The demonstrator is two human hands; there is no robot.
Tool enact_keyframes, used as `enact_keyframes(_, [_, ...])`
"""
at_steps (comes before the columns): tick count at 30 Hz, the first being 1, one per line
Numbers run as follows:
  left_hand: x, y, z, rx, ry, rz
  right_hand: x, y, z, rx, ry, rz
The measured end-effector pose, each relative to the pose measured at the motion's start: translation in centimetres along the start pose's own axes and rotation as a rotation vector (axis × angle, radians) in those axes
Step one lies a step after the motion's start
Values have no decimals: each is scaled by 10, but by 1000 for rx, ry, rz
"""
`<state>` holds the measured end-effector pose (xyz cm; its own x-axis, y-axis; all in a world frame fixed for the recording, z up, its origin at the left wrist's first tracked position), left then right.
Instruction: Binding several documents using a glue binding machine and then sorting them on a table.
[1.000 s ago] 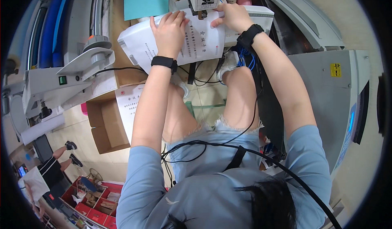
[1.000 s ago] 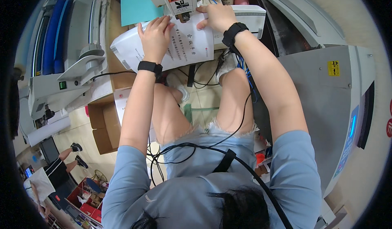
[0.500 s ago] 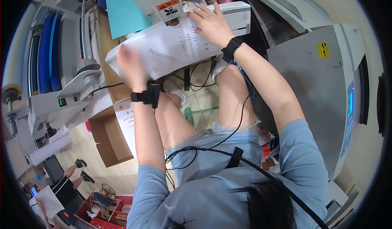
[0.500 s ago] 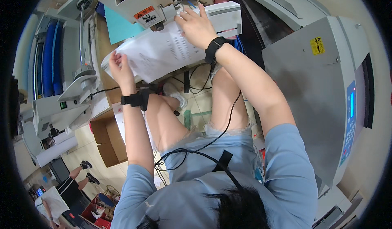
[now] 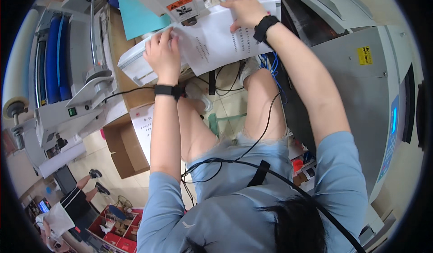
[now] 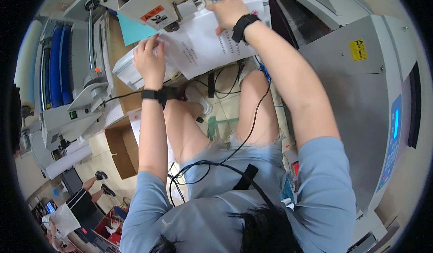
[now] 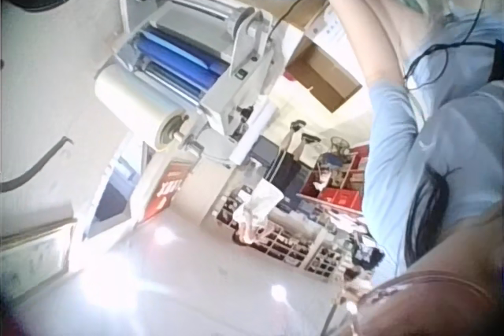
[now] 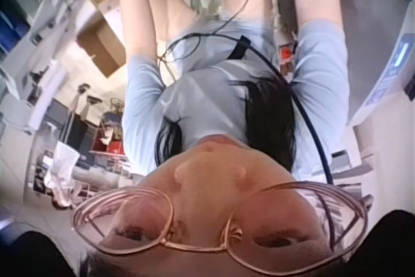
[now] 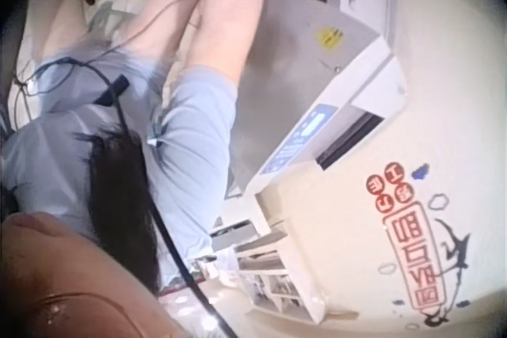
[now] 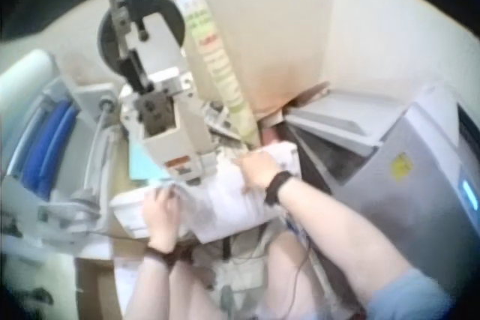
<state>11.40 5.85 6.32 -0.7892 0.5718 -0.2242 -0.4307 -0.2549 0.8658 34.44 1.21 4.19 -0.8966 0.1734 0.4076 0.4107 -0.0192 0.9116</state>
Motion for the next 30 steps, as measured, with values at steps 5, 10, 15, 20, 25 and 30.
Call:
enact_keyframes(5, [3,-26,28,236,-122,87,0,-8,4,2,31,4])
enact_keyframes(10, [8,-34,24,335,-77,20,0,-7,3,-42,116,-20])
enact_keyframes(15, [7,-31,23,287,-86,3,2,-5,3,-43,95,-1])
enact_keyframes(20, [7,-24,18,184,-59,-58,2,-10,1,-114,143,6])
enact_keyframes(25, [3,-2,8,-146,-73,-206,15,10,-28,-409,271,-58])
enact_keyframes(30, [-31,102,-73,-70,-309,-129,94,47,-153,-647,368,-29])
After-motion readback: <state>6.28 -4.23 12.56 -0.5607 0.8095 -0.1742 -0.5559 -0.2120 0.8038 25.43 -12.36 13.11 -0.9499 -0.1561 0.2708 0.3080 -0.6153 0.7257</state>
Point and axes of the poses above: each hand's wrist, its own z-axis towards the middle knuckle, its own y-axis out of the back of the hand, x = y × z, the point moved 9 cm from there along z, towards the middle knuckle, and after that the axes turned 12 degrees about z, right-handed, at the moved point
